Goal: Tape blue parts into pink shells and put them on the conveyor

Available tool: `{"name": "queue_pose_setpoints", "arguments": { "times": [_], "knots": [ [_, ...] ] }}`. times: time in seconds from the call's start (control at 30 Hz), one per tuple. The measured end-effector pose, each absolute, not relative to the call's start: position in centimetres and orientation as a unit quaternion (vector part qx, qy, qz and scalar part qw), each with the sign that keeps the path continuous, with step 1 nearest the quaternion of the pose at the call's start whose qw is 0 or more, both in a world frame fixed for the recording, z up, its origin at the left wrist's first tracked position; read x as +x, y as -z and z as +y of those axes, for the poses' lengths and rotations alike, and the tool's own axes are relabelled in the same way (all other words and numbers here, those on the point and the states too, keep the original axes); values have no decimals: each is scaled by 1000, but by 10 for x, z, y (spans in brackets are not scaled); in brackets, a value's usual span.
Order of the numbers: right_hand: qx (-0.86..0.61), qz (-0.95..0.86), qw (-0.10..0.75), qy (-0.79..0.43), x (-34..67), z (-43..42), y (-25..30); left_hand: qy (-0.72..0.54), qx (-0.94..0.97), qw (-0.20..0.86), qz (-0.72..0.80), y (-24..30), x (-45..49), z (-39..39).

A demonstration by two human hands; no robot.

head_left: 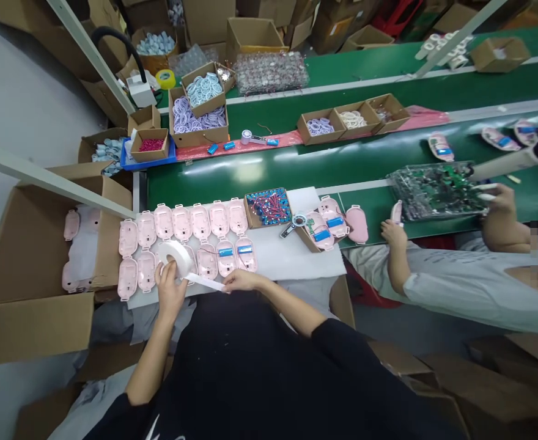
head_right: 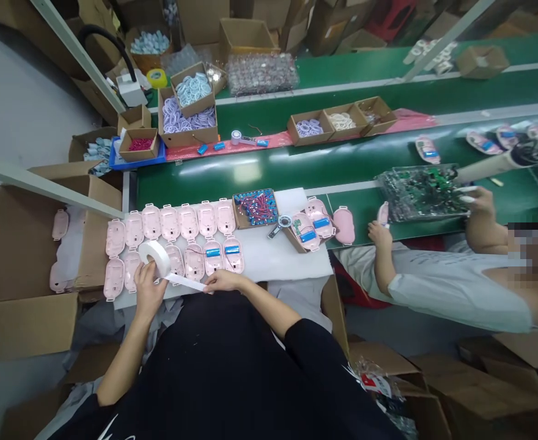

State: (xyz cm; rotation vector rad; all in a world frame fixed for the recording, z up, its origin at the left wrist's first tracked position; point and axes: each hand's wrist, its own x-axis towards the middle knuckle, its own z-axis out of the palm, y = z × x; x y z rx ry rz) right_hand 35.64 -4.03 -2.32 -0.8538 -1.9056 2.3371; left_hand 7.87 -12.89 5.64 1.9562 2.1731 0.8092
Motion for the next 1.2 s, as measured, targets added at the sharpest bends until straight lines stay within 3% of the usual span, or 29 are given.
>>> {"name": "queue_pose_setpoints", "arguments": {
  "times": [0.1,0.17,0.27,0.4,0.5,0.77,0.93,1.2],
  "knots": [
    [-438,-611,94,-653,386,18,31,-276,629,35,726,-66,78,-137],
    [-594,-620,137,-494,408,64,35,-281,629,17,724,-75,82,-144],
    [-705,-637,64,-306,434,118,40,-279,633,-4,722,-85,89,-152],
    [-710,-670,-56,-209,448,138,49,-274,626,-7,730,-88,95,-163],
    [-692,-697,-66,-178,446,133,56,-279,619,-4,735,-86,98,-170],
    [-710,-682,40,-169,462,132,50,-278,622,9,732,-78,106,-167],
    [-677,-705,10,-213,472,128,43,-278,655,32,702,-78,113,-151],
    [-691,-704,-35,-163,444,124,54,-266,680,39,682,-89,122,-146]
  ]
}}
